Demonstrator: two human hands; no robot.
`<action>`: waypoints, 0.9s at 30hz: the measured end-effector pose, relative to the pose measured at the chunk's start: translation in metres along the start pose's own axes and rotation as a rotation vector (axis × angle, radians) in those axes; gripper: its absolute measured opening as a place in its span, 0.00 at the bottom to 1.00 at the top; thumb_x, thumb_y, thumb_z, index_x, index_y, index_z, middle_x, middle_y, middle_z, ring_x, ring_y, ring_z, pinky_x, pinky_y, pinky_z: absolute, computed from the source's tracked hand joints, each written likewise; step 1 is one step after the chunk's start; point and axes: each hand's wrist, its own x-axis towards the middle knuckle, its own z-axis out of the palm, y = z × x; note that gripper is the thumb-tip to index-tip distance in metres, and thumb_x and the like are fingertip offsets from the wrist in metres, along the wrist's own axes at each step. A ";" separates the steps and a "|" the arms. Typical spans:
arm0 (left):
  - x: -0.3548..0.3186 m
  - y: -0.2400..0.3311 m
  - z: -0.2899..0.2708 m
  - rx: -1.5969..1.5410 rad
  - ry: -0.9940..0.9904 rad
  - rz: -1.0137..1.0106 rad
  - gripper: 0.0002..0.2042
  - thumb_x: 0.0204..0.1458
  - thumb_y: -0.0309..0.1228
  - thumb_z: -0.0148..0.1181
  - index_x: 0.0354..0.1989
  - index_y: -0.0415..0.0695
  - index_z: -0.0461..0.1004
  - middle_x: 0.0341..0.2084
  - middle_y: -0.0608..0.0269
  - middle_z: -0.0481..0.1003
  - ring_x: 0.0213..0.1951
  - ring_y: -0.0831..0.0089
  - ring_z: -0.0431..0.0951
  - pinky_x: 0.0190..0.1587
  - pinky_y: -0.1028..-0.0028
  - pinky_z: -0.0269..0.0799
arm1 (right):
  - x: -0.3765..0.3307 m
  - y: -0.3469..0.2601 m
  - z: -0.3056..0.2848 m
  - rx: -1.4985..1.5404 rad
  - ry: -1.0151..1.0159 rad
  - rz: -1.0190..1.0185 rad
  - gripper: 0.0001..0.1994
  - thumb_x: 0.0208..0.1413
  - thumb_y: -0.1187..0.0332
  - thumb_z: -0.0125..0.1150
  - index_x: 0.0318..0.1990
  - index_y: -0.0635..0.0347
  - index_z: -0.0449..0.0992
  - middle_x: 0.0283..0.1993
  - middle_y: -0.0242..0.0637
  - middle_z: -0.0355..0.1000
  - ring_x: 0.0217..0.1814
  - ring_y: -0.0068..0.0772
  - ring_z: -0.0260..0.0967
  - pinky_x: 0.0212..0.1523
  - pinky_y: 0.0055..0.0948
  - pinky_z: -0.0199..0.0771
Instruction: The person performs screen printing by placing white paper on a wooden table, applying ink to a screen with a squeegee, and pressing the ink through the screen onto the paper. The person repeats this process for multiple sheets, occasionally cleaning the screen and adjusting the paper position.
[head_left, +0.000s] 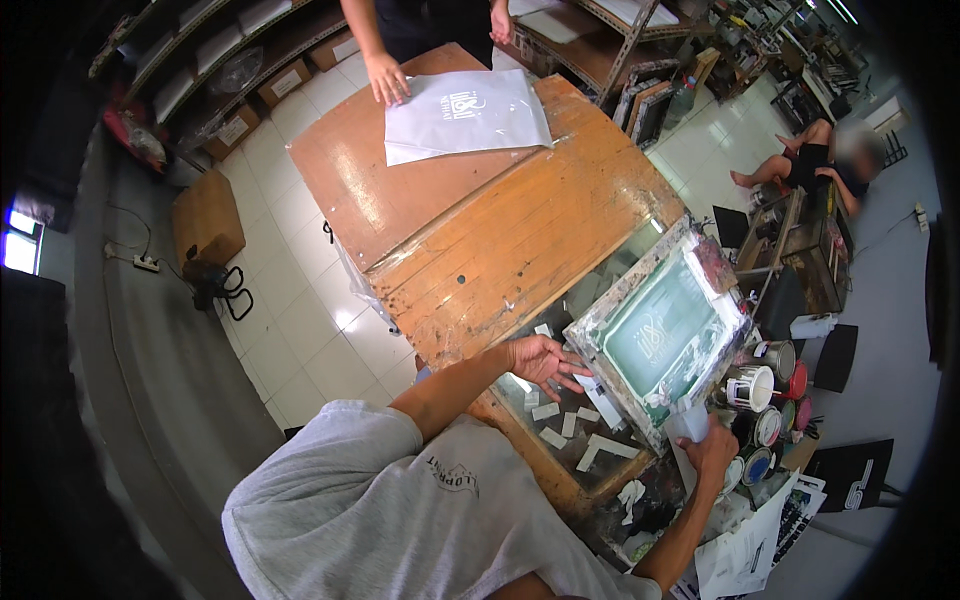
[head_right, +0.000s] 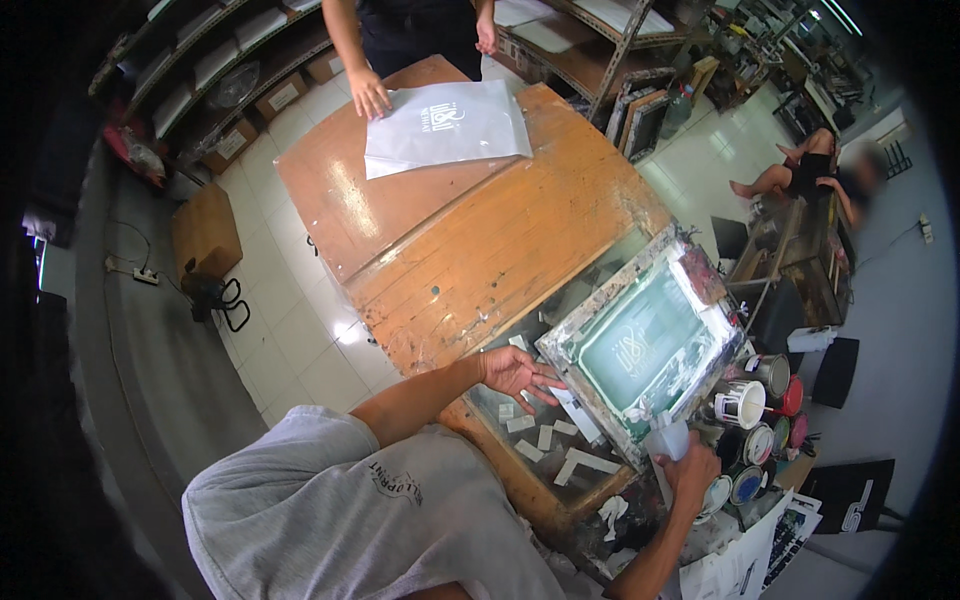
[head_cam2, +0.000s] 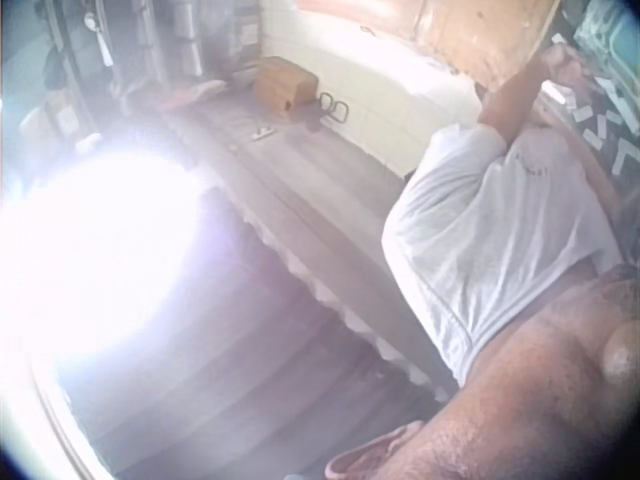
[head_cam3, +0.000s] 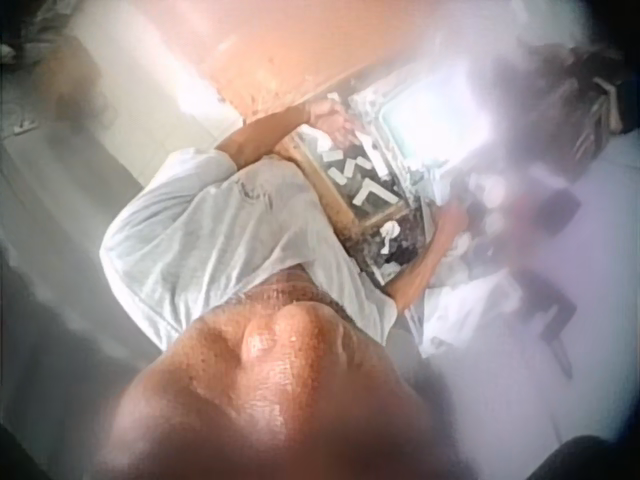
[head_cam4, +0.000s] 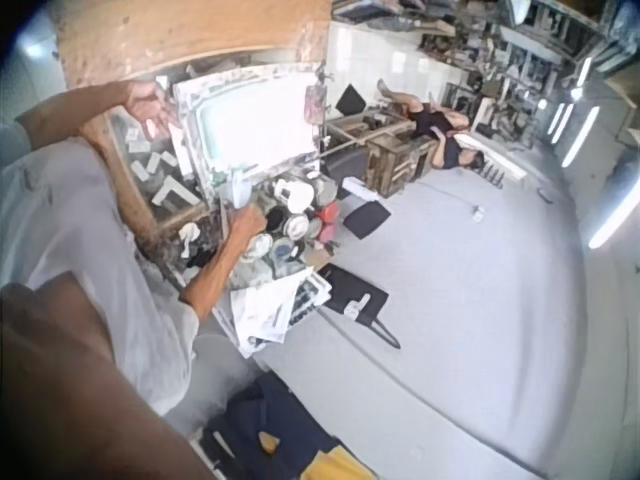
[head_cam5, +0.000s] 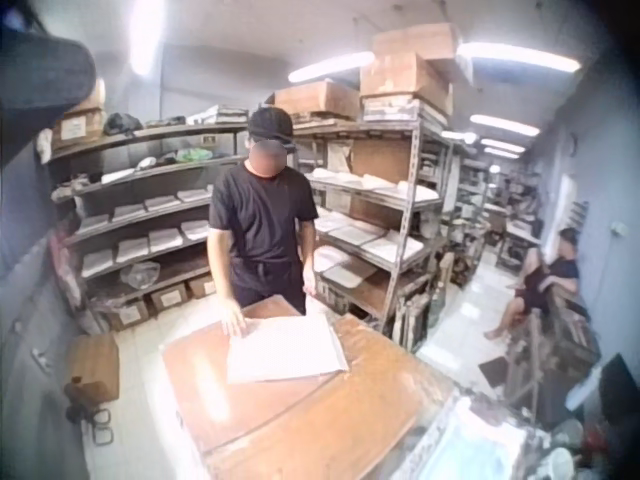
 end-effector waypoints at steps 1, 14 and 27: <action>0.001 0.000 0.000 -0.008 -0.012 -0.003 0.28 0.61 0.38 0.46 0.72 0.49 0.58 0.75 0.65 0.55 0.71 0.54 0.60 0.65 0.37 0.57 | 0.000 0.001 0.001 0.001 0.004 -0.007 0.32 0.26 0.56 0.85 0.41 0.60 0.77 0.34 0.51 0.79 0.41 0.58 0.77 0.43 0.50 0.74; -0.001 0.000 0.004 0.000 0.031 -0.010 0.30 0.61 0.37 0.46 0.73 0.48 0.55 0.75 0.64 0.54 0.72 0.52 0.58 0.65 0.37 0.56 | 0.001 0.005 0.007 0.012 0.016 -0.015 0.32 0.27 0.53 0.85 0.39 0.58 0.74 0.34 0.49 0.79 0.40 0.57 0.78 0.42 0.50 0.75; 0.002 0.000 0.001 0.014 0.007 -0.016 0.34 0.60 0.37 0.46 0.76 0.48 0.47 0.75 0.66 0.54 0.73 0.54 0.57 0.67 0.36 0.51 | 0.006 0.000 0.002 -0.017 -0.021 0.002 0.32 0.26 0.55 0.86 0.39 0.59 0.74 0.35 0.50 0.79 0.41 0.58 0.77 0.42 0.50 0.75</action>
